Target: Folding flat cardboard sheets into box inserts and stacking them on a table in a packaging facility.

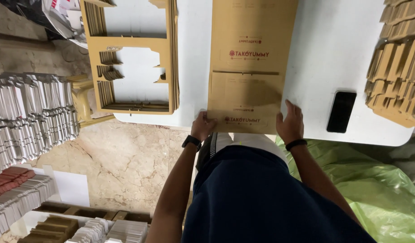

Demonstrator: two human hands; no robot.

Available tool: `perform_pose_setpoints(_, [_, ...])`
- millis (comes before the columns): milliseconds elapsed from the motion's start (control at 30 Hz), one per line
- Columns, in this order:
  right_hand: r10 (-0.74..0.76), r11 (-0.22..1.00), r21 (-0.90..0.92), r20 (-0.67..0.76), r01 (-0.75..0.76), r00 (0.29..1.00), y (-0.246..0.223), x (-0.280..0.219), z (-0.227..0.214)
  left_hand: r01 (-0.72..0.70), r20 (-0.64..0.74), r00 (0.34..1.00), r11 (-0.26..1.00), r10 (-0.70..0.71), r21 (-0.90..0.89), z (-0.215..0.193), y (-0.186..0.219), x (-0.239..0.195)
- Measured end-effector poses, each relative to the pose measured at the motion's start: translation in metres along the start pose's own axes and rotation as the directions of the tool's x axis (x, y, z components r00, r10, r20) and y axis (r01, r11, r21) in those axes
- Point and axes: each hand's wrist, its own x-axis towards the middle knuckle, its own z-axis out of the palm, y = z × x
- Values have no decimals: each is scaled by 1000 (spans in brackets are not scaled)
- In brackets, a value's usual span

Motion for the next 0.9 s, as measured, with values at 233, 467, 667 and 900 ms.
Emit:
perform_pose_setpoints(233, [-278,959,-59,-6,277,961,-74,103,-25,10,8,1000,1000,-10,-27,0,1,-1])
perform_pose_setpoints(467, [-68,993,-78,198,85,978,-108,122,-33,3,-24,1000,1000,-3,-24,9,-7,6])
perform_pose_setpoints(667, [207,953,233,-37,-193,978,-39,152,15,73,-185,978,988,-99,-138,34,-7,-16])
perform_pose_setpoints(900, [277,888,382,-1,-255,961,-27,159,10,116,-355,917,974,-180,-193,63,-35,-5])
